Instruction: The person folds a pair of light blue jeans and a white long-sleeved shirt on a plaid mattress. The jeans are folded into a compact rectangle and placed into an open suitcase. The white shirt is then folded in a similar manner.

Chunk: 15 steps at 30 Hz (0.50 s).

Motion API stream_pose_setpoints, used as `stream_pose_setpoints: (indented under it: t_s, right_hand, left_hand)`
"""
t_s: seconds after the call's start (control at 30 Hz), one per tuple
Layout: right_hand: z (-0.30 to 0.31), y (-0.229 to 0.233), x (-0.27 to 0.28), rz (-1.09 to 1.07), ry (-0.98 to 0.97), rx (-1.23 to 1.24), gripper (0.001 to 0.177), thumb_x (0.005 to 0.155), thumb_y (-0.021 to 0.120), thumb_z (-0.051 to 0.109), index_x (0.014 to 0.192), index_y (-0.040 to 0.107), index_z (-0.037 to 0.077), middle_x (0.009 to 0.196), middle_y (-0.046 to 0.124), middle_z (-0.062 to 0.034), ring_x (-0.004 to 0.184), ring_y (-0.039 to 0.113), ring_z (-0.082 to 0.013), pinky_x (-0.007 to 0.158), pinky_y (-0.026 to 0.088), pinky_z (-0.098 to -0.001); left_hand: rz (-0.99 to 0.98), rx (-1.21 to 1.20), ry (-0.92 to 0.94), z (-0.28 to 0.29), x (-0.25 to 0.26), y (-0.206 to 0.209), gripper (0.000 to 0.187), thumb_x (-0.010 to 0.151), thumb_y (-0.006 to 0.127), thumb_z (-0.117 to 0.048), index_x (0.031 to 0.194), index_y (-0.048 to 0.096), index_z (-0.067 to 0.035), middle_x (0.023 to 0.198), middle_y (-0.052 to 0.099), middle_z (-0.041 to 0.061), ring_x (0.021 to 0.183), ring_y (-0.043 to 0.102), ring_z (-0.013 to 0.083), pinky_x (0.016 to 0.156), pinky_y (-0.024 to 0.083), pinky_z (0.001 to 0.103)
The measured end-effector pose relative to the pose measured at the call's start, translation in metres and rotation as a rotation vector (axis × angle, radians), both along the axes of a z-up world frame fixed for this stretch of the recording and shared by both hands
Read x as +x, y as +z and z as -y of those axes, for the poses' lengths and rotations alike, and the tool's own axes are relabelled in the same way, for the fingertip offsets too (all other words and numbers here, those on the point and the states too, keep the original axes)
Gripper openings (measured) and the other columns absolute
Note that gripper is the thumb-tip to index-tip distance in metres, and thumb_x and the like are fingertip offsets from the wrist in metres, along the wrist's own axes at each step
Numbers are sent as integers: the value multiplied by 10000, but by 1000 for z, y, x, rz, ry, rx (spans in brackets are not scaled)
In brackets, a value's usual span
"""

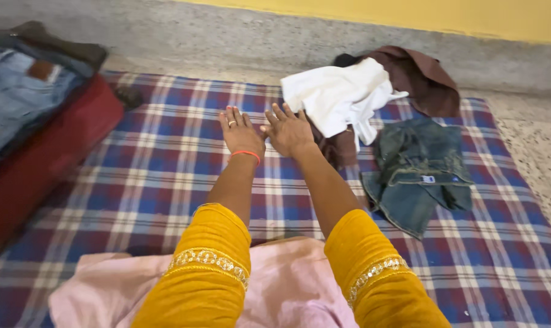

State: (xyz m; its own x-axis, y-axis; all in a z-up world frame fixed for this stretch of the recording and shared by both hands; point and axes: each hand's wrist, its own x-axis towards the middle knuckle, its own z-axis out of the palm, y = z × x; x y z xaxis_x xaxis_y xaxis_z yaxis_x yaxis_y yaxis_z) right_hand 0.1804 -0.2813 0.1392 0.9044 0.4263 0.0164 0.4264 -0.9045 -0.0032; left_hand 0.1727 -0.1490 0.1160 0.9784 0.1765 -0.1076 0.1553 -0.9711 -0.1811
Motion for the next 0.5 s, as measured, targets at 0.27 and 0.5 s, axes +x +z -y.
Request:
stream_pose_setpoints:
  t_s: [0.27,0.5]
  right_hand:
    - [116,-45,24,-49,-217,46,577,1031,385,544,1543,414,280,1671,280,-112,1546,248,-337,1195,251,-616]
    - [143,-70,64,21,-326,182,735,975,571,426,1615,264,233,1641,248,-256,1455,337,-448,1082,384,-607]
  left_hand:
    - [-5,34,-227,110,42,-36,792,1019,355,-590,1636,188,-122,1714,93,164,1575,13,362,1221,-27,554]
    - [81,-65,-330,151,99,-72,790,1006,393,-623,1637,173,-201,1715,92,150,1579,63,357,1228,1,615]
